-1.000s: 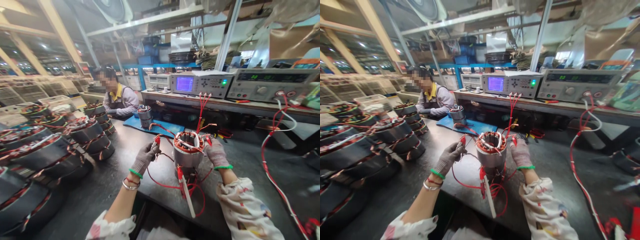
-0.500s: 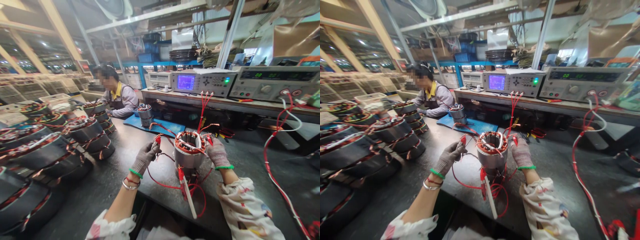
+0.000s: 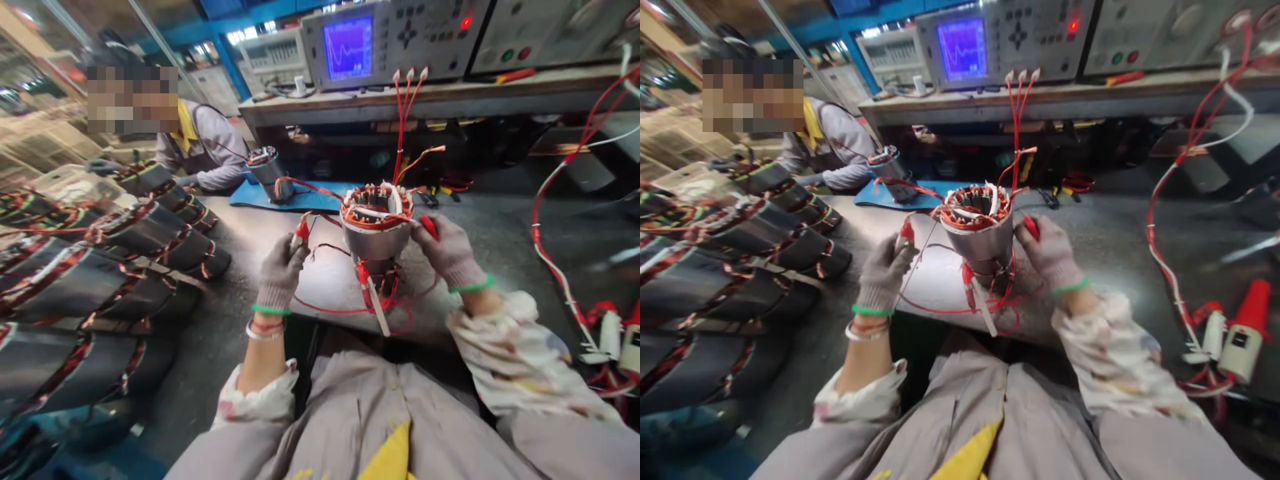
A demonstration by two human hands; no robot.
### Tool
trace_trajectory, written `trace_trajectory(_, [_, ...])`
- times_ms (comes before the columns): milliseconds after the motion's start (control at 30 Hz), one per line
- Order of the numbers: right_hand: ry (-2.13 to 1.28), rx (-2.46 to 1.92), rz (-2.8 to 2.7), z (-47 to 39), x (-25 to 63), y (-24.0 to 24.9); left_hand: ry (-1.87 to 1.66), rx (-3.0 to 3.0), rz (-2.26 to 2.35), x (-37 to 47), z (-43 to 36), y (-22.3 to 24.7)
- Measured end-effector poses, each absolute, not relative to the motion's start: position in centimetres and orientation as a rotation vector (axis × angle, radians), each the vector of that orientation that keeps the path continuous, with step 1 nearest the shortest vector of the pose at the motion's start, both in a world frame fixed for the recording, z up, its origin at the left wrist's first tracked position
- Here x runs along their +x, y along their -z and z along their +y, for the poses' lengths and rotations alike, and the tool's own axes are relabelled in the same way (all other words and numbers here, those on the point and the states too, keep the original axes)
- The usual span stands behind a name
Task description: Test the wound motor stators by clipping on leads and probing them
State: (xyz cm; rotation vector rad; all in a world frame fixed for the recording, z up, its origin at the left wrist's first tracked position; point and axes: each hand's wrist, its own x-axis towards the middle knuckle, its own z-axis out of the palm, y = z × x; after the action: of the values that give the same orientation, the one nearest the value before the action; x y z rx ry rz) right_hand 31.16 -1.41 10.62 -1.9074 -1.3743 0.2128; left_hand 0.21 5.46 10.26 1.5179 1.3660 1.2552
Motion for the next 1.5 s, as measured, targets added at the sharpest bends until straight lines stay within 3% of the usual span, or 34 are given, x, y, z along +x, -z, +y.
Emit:
trace_trajectory(167, [-0.928,-1.4,-1.247,-9.4,24.2,-8.0,-0.995,1.4,1.604,-1.5,1.4,-6.4])
trace_trajectory(333, [-0.92,-1.452,-1.162,-7.0,19.9,-7.1,-1.079,1.264,1.388,2.2,1.1,-4.7])
trace_trajectory(833, [-1.196,-1.666,-1.348,-10.0,28.1,-5.2,-1.166,0.931,1.314,3.1,3.0,-4.6])
trace_trajectory(1067, [-0.818,-1.447,-1.048,-7.6,27.0,-4.8,-1.158,0.95,1.328,3.2,4.6,-4.7])
trace_trajectory(1200, [-0.984,-1.293,-1.154,-6.5,26.3,-4.2,-1.153,0.997,1.347,3.6,6.4,-5.1])
trace_trajectory(1367, [-0.603,-1.915,-1.314,-2.7,29.7,-5.4,-1.116,1.071,1.376,3.5,7.4,-5.4])
trace_trajectory(1500, [-0.584,-2.008,-1.33,1.3,30.6,-6.5,-1.113,1.069,1.397,3.5,7.0,-5.5])
